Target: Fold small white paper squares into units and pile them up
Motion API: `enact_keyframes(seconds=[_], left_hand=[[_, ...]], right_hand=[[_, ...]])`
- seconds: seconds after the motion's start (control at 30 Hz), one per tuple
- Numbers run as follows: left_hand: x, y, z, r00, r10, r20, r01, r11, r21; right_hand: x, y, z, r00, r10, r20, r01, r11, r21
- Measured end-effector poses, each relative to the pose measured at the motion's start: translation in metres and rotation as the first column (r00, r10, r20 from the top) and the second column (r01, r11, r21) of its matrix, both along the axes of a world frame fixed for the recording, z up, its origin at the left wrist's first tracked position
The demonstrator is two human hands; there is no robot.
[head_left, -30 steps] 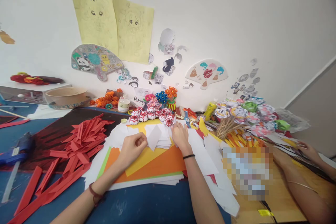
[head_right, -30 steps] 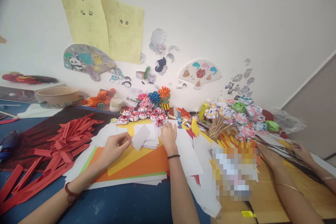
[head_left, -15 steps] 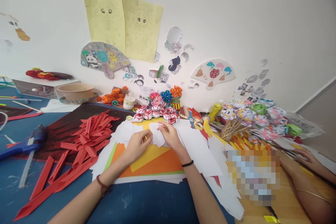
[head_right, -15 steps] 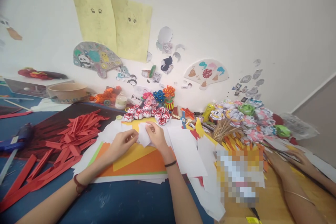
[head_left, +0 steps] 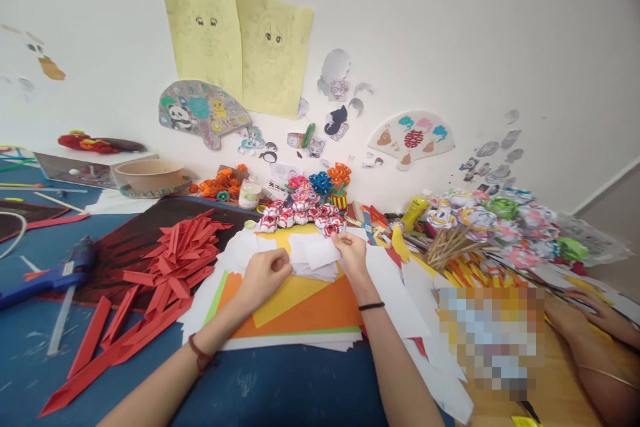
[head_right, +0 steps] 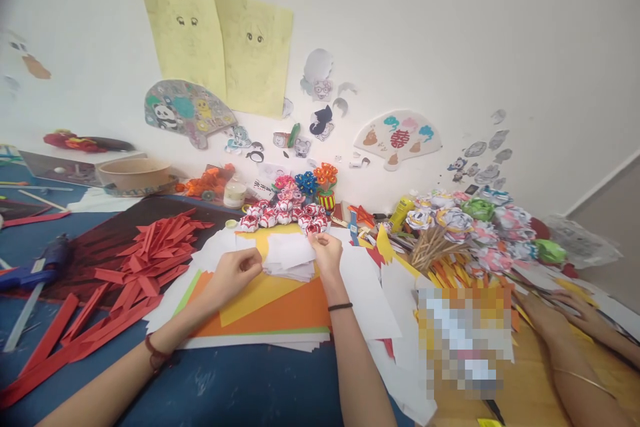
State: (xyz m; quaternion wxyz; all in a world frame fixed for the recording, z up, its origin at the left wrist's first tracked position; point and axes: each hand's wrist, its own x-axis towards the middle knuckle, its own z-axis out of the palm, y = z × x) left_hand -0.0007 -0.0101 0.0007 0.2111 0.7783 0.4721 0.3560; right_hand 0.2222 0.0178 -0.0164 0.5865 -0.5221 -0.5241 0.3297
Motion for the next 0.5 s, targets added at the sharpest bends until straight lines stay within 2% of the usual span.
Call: enact_keyframes(seconds=[0.1,0.2,0.33,0.43,0.5], left_hand=[[0.001,0.001,0.000,0.997,0.017,0.069,-0.017,1.000,-0.004],[0.003,0.003,-0.002,0.994,0.024,0.111,-0.027,0.999,0.017],[0.002,0.010,-0.010,0.995,0.000,0.104,0.008,0.997,-0.071],[-0.003,0.017,-0.014,0.985,0.086,0.151,-0.068,0.990,-0.125],[-0.007,0.020,-0.014,0.971,0.159,0.176,-0.140,0.983,-0.116]], right_hand=[[-0.004,0.000,-0.002,1.000,-0.019,0.002,0.019,1.000,0.002],[-0.021,-0.002,-0.006,0.999,0.037,0.019,-0.037,0.999,-0.002],[-0.034,-0.004,-0.008,0.993,0.117,-0.001,-0.117,0.993,-0.009],[-0.030,-0.008,-0.005,0.982,0.183,-0.050,-0.186,0.980,-0.068],[-0.026,-0.011,-0.001,0.952,0.301,-0.063,-0.307,0.941,-0.141]])
